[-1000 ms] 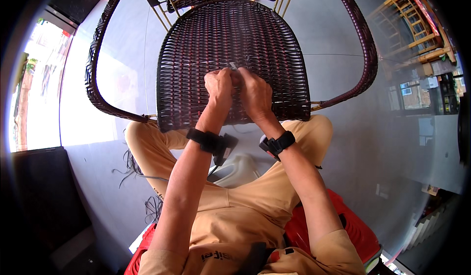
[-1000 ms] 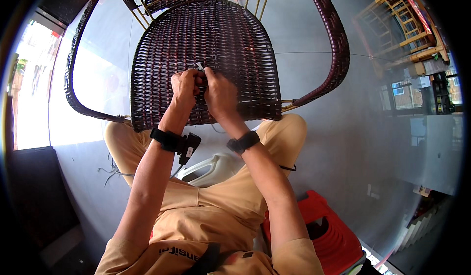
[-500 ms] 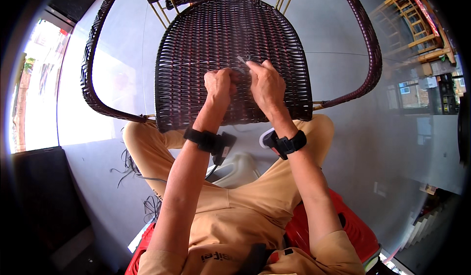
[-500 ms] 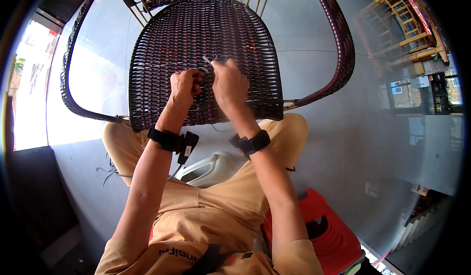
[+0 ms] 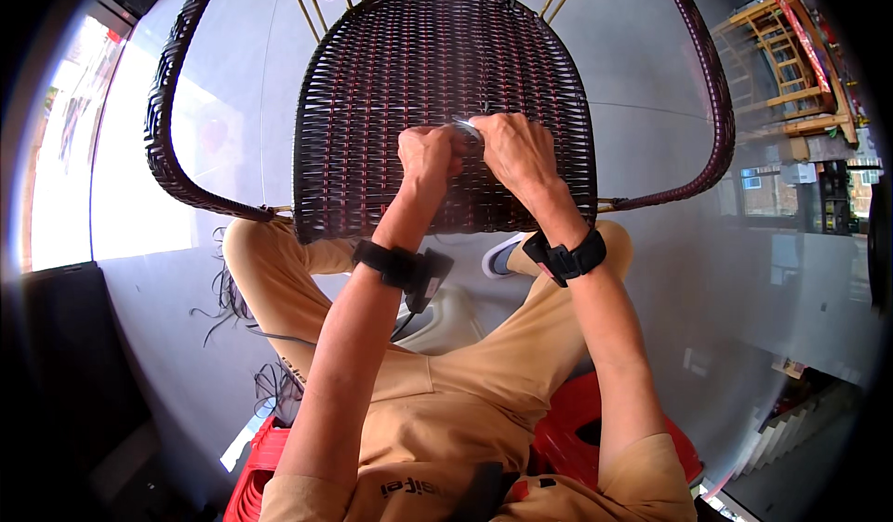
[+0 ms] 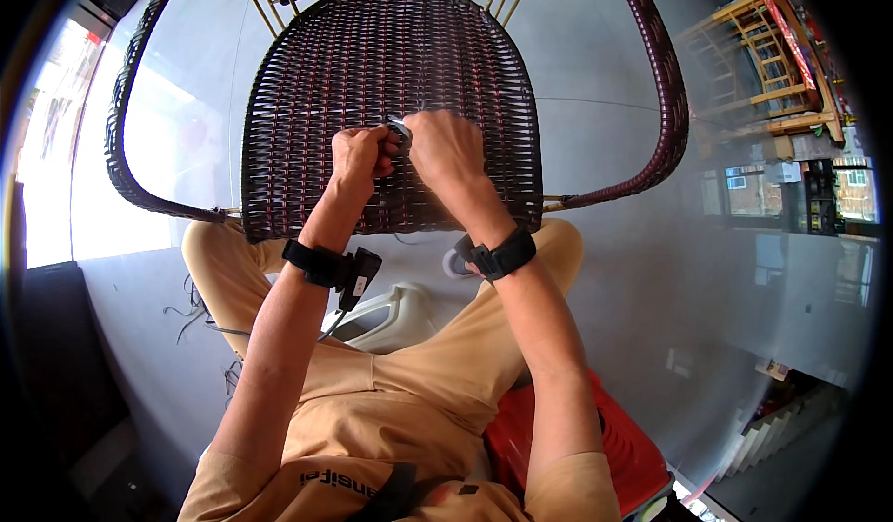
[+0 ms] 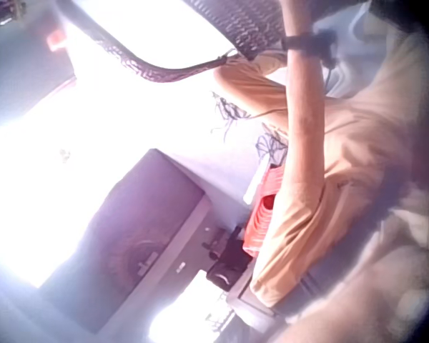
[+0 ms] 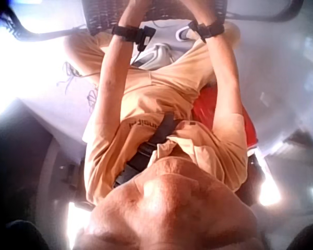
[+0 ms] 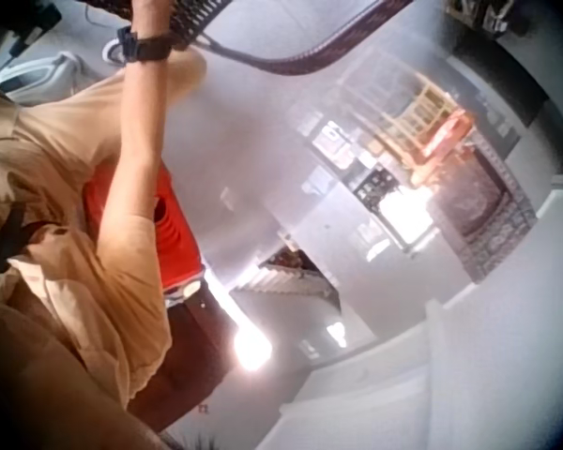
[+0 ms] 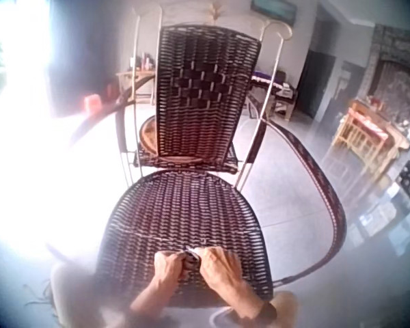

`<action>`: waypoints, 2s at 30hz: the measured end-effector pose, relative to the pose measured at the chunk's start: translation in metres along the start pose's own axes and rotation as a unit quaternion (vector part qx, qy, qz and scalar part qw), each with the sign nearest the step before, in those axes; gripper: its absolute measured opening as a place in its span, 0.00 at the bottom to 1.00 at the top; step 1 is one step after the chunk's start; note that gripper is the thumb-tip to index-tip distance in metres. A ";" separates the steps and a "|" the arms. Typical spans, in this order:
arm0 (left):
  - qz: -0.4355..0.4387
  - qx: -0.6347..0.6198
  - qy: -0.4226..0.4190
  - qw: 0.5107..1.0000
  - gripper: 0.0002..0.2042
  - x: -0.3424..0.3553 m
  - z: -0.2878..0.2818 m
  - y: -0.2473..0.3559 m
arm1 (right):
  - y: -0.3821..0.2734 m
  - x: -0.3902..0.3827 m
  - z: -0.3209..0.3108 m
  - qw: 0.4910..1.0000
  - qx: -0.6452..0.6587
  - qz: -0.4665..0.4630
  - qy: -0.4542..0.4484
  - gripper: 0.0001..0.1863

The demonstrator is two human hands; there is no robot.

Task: The person weaves a thin strip of plastic back into the mesh of a woven chair seat. They use a small metal tool to guide the strip through the weave and then use a yellow-handled screwdriver to tuck in the loose ends.

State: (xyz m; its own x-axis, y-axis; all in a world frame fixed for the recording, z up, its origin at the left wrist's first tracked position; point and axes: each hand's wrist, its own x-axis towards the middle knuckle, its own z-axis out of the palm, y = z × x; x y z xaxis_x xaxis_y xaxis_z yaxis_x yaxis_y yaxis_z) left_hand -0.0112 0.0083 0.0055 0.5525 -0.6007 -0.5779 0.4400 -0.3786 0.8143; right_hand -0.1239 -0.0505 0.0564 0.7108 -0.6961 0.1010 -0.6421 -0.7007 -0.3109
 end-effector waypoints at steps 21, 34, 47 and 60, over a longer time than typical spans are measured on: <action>0.000 -0.040 -0.036 0.999 0.11 -0.005 -0.002 0.003 | 0.014 -0.004 0.014 0.995 0.085 -0.033 0.049 0.13; 0.025 -0.051 0.000 0.998 0.09 -0.004 0.005 -0.003 | 0.001 -0.020 0.035 0.987 0.111 0.029 0.116 0.15; 0.044 -0.030 -0.002 0.999 0.10 -0.009 0.004 -0.002 | -0.002 -0.025 0.042 0.981 0.104 -0.004 0.166 0.17; 0.062 -0.034 0.029 0.997 0.10 -0.005 0.010 -0.003 | -0.001 -0.028 0.054 0.974 0.087 -0.013 0.207 0.19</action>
State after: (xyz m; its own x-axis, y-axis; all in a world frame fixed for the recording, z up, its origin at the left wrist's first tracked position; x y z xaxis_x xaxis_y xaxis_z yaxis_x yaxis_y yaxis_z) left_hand -0.0224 0.0052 0.0062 0.6443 -0.5975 -0.4773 0.4120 -0.2546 0.8749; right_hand -0.1278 -0.0214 0.0030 0.5258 -0.7076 0.4721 -0.5421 -0.7065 -0.4550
